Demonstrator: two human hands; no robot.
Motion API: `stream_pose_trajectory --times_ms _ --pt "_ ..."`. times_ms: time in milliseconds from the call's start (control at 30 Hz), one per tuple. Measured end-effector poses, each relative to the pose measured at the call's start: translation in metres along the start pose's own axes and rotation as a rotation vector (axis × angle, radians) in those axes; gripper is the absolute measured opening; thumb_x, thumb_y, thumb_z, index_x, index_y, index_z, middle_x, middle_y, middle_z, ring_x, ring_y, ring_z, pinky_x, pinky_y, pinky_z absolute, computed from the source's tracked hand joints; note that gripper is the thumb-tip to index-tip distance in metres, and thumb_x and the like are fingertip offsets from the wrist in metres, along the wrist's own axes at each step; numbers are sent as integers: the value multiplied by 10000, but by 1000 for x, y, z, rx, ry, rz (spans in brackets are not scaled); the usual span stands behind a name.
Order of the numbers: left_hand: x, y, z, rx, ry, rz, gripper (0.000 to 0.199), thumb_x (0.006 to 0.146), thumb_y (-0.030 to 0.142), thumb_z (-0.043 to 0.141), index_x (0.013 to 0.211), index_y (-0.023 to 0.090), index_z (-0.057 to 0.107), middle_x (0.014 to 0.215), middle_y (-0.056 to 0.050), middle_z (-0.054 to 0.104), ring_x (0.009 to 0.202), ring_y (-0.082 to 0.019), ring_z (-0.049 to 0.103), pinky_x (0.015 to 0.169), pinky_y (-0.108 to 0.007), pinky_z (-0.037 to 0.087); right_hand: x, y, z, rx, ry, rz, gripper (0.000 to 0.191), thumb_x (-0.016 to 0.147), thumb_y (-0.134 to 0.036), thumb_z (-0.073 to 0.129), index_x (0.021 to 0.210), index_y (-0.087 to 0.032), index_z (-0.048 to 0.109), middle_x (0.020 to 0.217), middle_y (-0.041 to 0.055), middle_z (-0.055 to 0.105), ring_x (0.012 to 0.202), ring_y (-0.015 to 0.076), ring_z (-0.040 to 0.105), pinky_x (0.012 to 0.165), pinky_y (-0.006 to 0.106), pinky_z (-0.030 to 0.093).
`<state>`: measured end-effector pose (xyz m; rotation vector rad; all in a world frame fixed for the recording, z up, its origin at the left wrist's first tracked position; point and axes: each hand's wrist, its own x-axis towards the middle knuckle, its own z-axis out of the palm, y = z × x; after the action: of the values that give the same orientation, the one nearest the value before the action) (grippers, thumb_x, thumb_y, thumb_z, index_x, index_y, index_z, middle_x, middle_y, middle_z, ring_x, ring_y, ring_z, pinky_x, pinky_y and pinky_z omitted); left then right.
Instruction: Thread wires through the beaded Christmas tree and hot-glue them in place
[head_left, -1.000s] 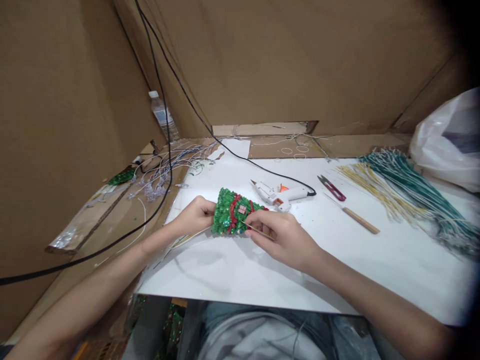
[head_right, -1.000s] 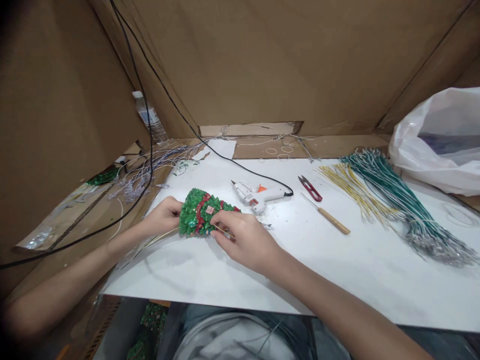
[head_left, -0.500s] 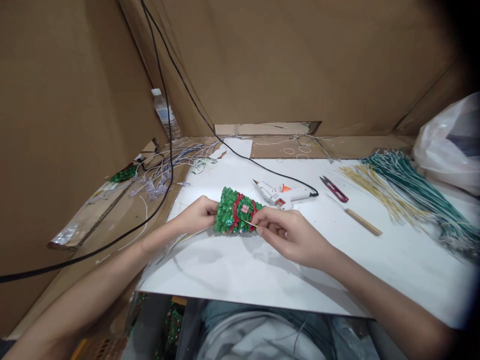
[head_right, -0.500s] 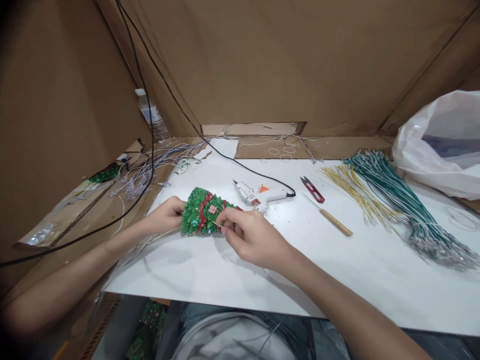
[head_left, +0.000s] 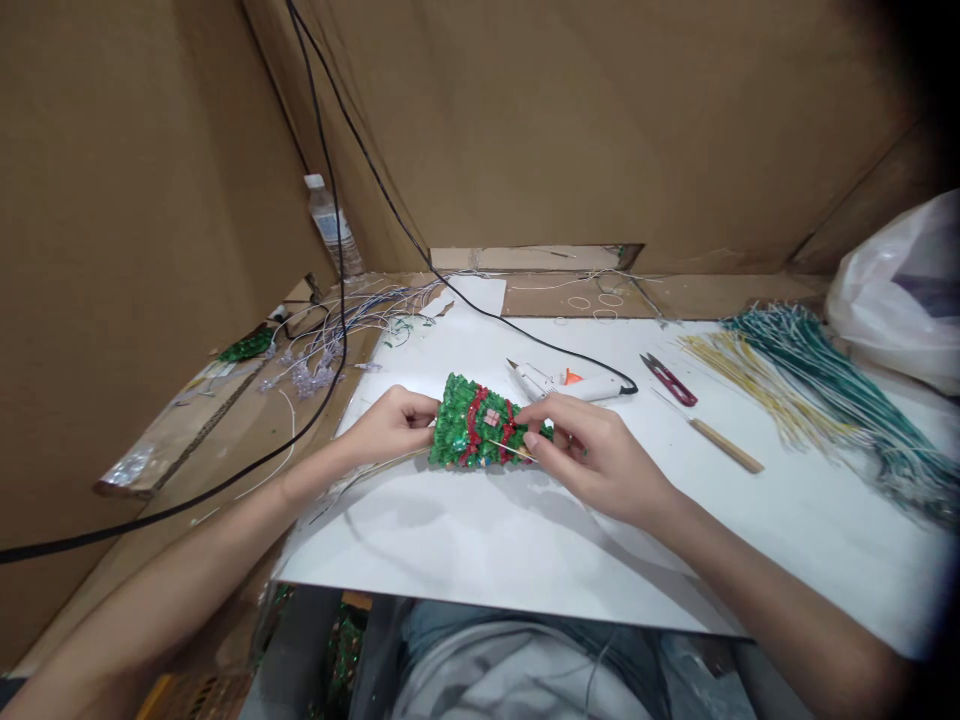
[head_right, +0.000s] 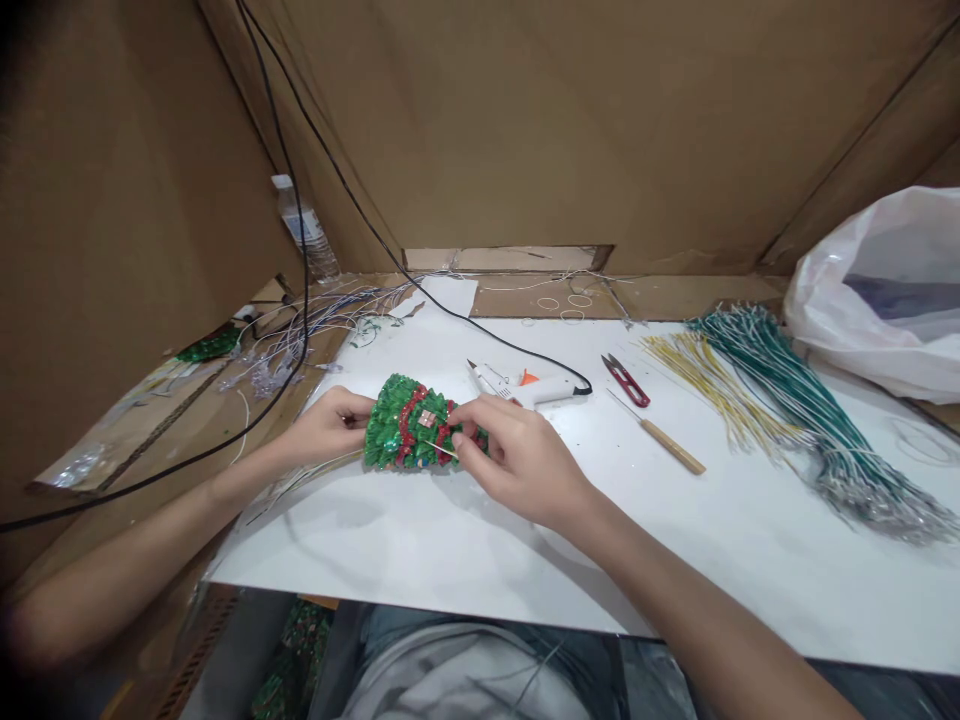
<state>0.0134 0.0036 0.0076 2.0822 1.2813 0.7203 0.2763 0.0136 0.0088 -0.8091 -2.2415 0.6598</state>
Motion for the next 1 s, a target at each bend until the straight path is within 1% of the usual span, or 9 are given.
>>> stream_pose_trajectory --times_ms 100,167,267,333,467,600,700,767,1000 --pt "-1 -1 -4 30 39 -6 248 764 231 569 564 92 617 472 65 261 469 -50 242 435 -182 190 -1 1 -1 -49 -23 -59 228 781 -238 587 1004 -191 597 808 -4 601 531 78 448 543 229 385" --pt "-1 -2 -7 55 69 8 232 754 206 577 549 98 599 480 70 230 470 -49 214 437 -189 177 -2 0 -3 -108 -39 -100 286 743 -250 606 1022 -194 588 870 13 603 589 98 487 553 233 393" --pt "-2 -3 -12 118 84 46 205 746 187 593 562 101 622 473 67 272 464 -51 231 433 -194 189 -2 -2 -6 -221 -64 -110 389 708 -267 590 1092 -207 567 1073 48 586 655 118 529 564 248 411" --pt "-2 -3 -16 158 105 86 184 746 197 612 596 102 658 458 63 311 449 -53 248 425 -199 194 -2 -2 -9 -286 -114 -105 495 673 -266 575 1163 -215 536 1200 63 544 714 142 561 602 270 438" --pt "-2 -7 -24 202 127 165 191 777 263 638 678 114 707 437 59 362 433 -61 259 426 -217 206 -1 -4 -15 -345 -232 -111 656 598 -232 538 1250 -208 481 1290 75 501 914 221 591 722 321 472" --pt "-1 -14 -32 259 149 193 223 803 305 633 692 125 705 503 25 483 473 -72 308 470 -229 249 -1 -5 -17 -353 -261 -123 674 593 -243 536 1262 -203 478 1294 85 501 933 234 597 728 329 476" --pt "-1 -18 -38 323 167 210 229 814 317 620 699 136 699 544 16 514 497 -81 343 498 -230 278 -1 -4 -18 -346 -251 -143 664 605 -250 543 1264 -199 479 1291 101 505 916 232 602 727 328 476" --pt "-1 -20 -42 381 151 212 226 821 325 608 716 148 701 568 10 540 514 -87 378 520 -228 302 -1 -3 -17 -346 -248 -150 663 614 -254 546 1271 -200 477 1295 106 503 910 233 603 725 328 474" --pt "-3 -30 -55 574 87 112 242 852 336 548 784 167 708 700 -14 646 593 -103 493 601 -219 353 0 -4 -18 -360 -253 -145 644 627 -251 534 1267 -199 487 1289 85 509 891 219 609 688 316 462"
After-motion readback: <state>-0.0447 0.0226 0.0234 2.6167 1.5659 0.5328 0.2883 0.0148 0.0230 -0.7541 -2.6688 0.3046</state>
